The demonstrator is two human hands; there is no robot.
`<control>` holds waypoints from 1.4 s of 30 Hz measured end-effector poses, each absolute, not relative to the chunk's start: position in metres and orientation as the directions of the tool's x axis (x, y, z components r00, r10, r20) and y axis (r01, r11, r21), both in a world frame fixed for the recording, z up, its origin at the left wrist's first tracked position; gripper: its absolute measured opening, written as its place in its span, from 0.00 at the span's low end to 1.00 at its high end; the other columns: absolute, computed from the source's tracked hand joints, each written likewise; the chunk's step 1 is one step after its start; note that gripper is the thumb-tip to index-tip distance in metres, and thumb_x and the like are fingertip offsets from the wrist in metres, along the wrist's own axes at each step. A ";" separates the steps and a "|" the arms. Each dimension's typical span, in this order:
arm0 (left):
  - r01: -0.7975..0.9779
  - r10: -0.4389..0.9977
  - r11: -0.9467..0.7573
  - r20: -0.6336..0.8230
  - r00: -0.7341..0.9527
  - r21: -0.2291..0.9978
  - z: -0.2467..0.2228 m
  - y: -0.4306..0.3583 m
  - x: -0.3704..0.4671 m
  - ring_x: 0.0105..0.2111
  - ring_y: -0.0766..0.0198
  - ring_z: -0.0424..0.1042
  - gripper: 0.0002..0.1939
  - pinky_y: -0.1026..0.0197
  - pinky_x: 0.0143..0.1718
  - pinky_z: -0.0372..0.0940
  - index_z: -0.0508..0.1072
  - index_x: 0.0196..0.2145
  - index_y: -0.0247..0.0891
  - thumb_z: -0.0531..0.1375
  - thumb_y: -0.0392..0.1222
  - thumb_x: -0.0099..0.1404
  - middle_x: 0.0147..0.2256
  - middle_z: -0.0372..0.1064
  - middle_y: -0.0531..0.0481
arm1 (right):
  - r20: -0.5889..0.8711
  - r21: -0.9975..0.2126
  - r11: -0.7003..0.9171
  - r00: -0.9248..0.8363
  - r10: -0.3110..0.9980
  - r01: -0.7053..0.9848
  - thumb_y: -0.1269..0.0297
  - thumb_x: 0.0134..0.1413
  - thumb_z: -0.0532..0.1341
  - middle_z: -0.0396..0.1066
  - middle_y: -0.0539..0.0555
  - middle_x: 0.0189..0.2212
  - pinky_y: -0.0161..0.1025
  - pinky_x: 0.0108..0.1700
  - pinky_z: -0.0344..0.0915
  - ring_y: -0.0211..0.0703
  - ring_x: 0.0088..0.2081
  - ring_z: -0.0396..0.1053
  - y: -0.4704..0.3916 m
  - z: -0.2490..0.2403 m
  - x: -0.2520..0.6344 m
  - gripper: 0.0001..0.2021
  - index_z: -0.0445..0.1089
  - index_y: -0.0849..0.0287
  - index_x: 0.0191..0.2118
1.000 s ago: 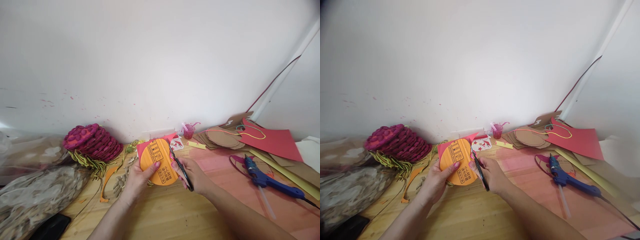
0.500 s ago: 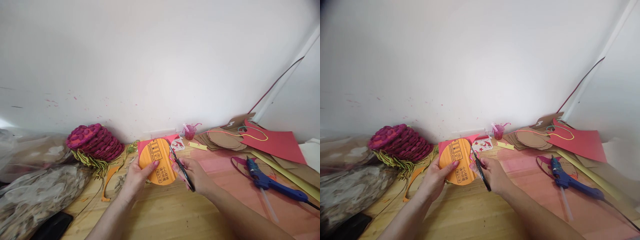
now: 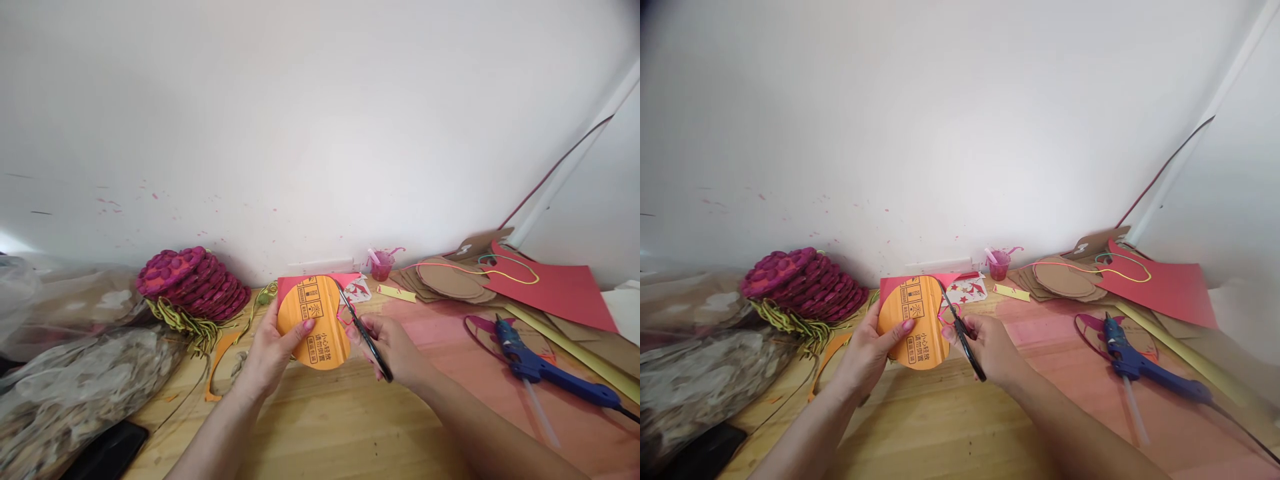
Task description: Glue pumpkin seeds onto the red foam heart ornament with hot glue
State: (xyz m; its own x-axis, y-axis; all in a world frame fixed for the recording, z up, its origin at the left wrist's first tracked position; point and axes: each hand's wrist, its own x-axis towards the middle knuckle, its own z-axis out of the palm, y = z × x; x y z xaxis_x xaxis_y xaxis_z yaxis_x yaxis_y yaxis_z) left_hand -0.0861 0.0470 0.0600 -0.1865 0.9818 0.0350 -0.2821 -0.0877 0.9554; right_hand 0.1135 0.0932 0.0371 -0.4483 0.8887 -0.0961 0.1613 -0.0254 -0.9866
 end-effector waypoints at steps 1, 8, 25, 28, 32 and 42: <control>-0.281 0.987 -0.076 0.031 -0.160 0.957 0.060 0.047 -0.087 0.46 0.49 0.77 0.39 0.54 0.42 0.75 0.63 0.58 0.38 0.73 0.45 0.52 0.51 0.74 0.39 | -0.099 -0.987 -0.027 -0.457 0.884 0.161 0.42 0.50 0.65 0.54 0.40 0.15 0.31 0.12 0.56 0.30 0.12 0.54 0.094 0.036 0.114 0.23 0.58 0.55 0.26; -0.261 0.999 -0.036 0.028 -0.035 0.965 0.059 0.049 -0.097 0.46 0.50 0.77 0.39 0.53 0.43 0.75 0.61 0.60 0.41 0.71 0.43 0.54 0.52 0.73 0.40 | -0.152 -0.965 -0.029 -0.469 0.870 0.259 0.34 0.50 0.60 0.55 0.41 0.16 0.29 0.11 0.54 0.29 0.10 0.56 0.102 0.034 0.122 0.27 0.56 0.56 0.25; -0.183 0.986 -0.110 0.084 -0.146 0.977 0.062 0.050 -0.109 0.46 0.53 0.77 0.36 0.56 0.42 0.75 0.62 0.57 0.43 0.72 0.43 0.54 0.50 0.74 0.44 | -0.177 -0.956 -0.044 -0.449 0.876 0.290 0.41 0.47 0.66 0.52 0.38 0.12 0.28 0.10 0.52 0.29 0.10 0.52 0.096 0.051 0.121 0.23 0.60 0.56 0.25; -0.179 0.987 -0.110 0.086 -0.132 0.978 0.062 0.050 -0.111 0.46 0.53 0.77 0.37 0.57 0.42 0.75 0.62 0.58 0.43 0.72 0.42 0.54 0.51 0.73 0.44 | -0.168 -0.962 -0.045 -0.456 0.874 0.269 0.42 0.48 0.65 0.51 0.38 0.12 0.28 0.10 0.52 0.29 0.10 0.51 0.096 0.048 0.121 0.23 0.60 0.56 0.25; -0.161 0.990 -0.105 0.088 -0.111 0.981 0.062 0.049 -0.108 0.46 0.52 0.77 0.36 0.56 0.41 0.75 0.63 0.57 0.43 0.72 0.43 0.54 0.50 0.74 0.43 | -0.135 -0.964 -0.007 -0.469 0.873 0.264 0.40 0.51 0.63 0.55 0.40 0.14 0.29 0.11 0.54 0.29 0.11 0.52 0.099 0.040 0.122 0.23 0.61 0.56 0.27; -0.195 0.998 -0.059 0.058 -0.008 0.979 0.063 0.047 -0.108 0.48 0.48 0.76 0.34 0.52 0.43 0.75 0.64 0.58 0.44 0.70 0.41 0.56 0.52 0.73 0.42 | -0.141 -0.962 -0.003 -0.492 0.859 0.272 0.41 0.52 0.62 0.59 0.41 0.15 0.28 0.11 0.52 0.29 0.10 0.56 0.103 0.034 0.126 0.23 0.59 0.56 0.26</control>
